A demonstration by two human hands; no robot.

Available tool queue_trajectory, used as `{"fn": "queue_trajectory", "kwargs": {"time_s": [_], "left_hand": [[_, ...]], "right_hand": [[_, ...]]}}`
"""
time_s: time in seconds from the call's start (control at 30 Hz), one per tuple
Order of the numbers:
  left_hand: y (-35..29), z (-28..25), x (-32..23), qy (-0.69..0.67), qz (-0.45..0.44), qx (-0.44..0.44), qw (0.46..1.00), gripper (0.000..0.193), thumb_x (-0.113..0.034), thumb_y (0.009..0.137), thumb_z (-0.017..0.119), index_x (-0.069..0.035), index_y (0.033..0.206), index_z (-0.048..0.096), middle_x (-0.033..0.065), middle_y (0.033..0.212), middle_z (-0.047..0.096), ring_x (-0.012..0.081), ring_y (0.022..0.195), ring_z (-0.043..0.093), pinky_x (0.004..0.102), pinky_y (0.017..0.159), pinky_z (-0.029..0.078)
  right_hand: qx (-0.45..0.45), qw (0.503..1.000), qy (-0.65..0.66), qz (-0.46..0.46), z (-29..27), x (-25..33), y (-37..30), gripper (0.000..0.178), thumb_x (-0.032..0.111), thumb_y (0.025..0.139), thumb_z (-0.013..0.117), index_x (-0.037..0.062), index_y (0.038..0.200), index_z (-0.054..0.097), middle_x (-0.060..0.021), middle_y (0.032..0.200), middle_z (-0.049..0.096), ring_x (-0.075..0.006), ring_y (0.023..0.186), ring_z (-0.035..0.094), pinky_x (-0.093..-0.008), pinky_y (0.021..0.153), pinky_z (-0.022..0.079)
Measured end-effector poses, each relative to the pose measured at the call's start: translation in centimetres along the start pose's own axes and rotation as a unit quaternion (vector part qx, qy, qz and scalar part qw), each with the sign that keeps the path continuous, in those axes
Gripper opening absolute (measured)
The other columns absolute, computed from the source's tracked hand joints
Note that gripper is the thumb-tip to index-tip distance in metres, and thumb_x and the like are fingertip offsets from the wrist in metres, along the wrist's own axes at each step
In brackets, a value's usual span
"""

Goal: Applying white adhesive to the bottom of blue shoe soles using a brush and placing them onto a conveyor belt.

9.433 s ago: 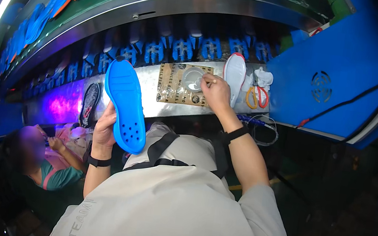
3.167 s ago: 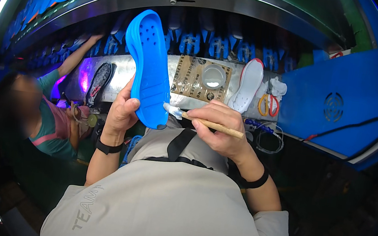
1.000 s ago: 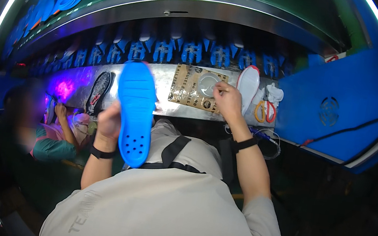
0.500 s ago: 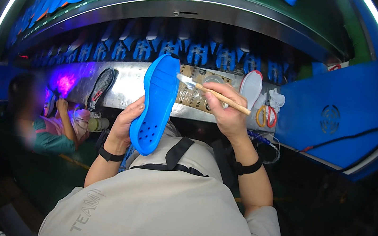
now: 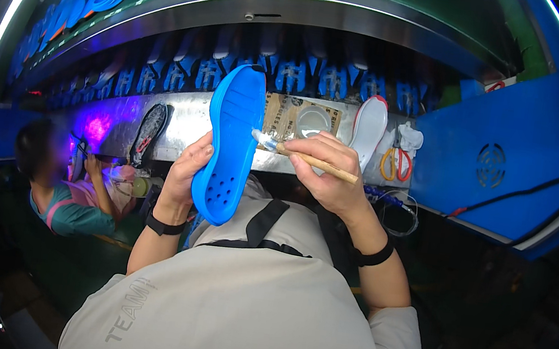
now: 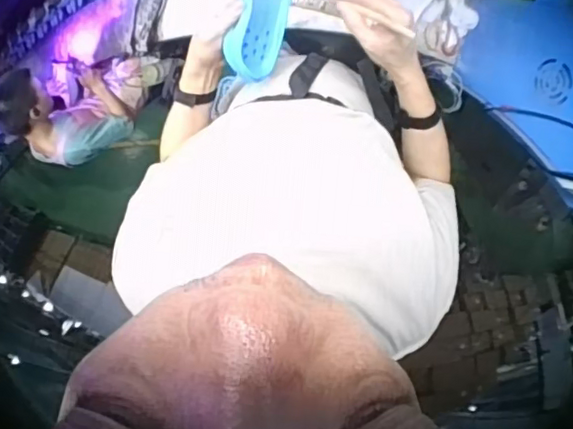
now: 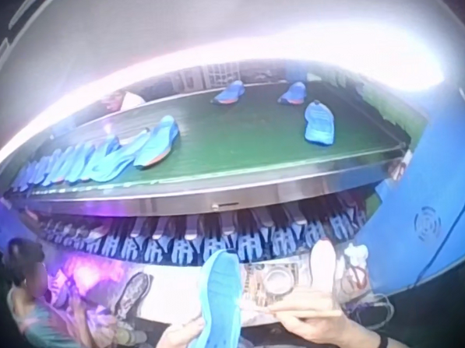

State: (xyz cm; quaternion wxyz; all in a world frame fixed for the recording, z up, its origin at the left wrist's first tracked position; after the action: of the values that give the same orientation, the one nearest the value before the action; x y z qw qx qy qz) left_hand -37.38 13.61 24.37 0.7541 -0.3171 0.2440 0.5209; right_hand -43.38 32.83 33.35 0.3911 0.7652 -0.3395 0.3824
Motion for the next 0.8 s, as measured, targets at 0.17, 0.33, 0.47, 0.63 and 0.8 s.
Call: {"fn": "queue_trajectory", "kwargs": {"time_s": [0.17,0.33,0.47,0.63,0.8], "left_hand": [[0.2,0.2,-0.4,0.024,0.004,0.018,1.000,0.060,-0.017,0.102,0.053,0.002,0.154,0.030,0.0135,0.131,0.062,0.0154,0.109,0.066,0.0284,0.094,0.054],[0.3,0.3,-0.6,0.021,0.008,-0.005,1.000,0.060,-0.017,0.101,0.053,0.003,0.153,0.031,0.0132,0.130,0.062,0.0152,0.108,0.066,0.0286,0.093,0.054],[0.0,0.3,-0.4,0.021,0.004,0.002,1.000,0.060,-0.017,0.101,0.054,0.003,0.153,0.031,0.0129,0.129,0.063,0.0151,0.107,0.066,0.0287,0.093,0.054],[-0.4,0.4,-0.7,0.046,0.010,0.004,0.999,0.061,-0.018,0.101,0.054,0.003,0.153,0.031,0.0128,0.129,0.063,0.0149,0.108,0.065,0.0295,0.094,0.053],[-0.8,0.8,-1.3,0.079,0.007,0.028,0.996,0.064,-0.020,0.099,0.056,0.004,0.152,0.032,0.0131,0.130,0.061,0.0152,0.108,0.064,0.0290,0.094,0.053]], "right_hand": [[0.022,0.999,0.001,-0.035,0.2,1.8,-0.4,0.019,-0.001,0.078,0.070,0.0003,0.097,0.074,-0.0103,0.083,0.072,-0.0221,0.072,0.064,-0.0324,0.066,0.050],[0.037,0.997,0.007,-0.062,0.3,3.2,-1.0,0.018,-0.001,0.077,0.070,-0.0003,0.095,0.073,-0.0105,0.082,0.072,-0.0231,0.071,0.065,-0.0330,0.066,0.050],[0.046,0.996,0.004,-0.071,0.6,4.0,-1.5,0.017,-0.001,0.076,0.071,0.0003,0.093,0.073,-0.0105,0.082,0.071,-0.0241,0.069,0.065,-0.0336,0.066,0.050],[0.049,0.997,0.042,-0.039,0.3,3.9,-1.9,0.017,0.000,0.078,0.070,-0.0003,0.094,0.073,-0.0100,0.082,0.072,-0.0224,0.070,0.066,-0.0318,0.066,0.050],[-0.013,0.994,0.086,0.062,-1.5,1.2,-1.4,0.015,0.003,0.085,0.067,-0.0018,0.098,0.073,-0.0101,0.085,0.073,-0.0176,0.075,0.068,-0.0288,0.069,0.052]]}}
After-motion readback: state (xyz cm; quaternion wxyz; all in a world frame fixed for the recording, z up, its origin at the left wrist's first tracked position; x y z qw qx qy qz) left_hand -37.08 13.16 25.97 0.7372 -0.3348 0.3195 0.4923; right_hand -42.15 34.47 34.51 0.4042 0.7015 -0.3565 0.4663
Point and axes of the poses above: each hand's wrist, its own y-axis towards the middle knuckle, its own z-axis out of the palm, x = y × z, the point moved 10 cm from there along y, towards the middle knuckle
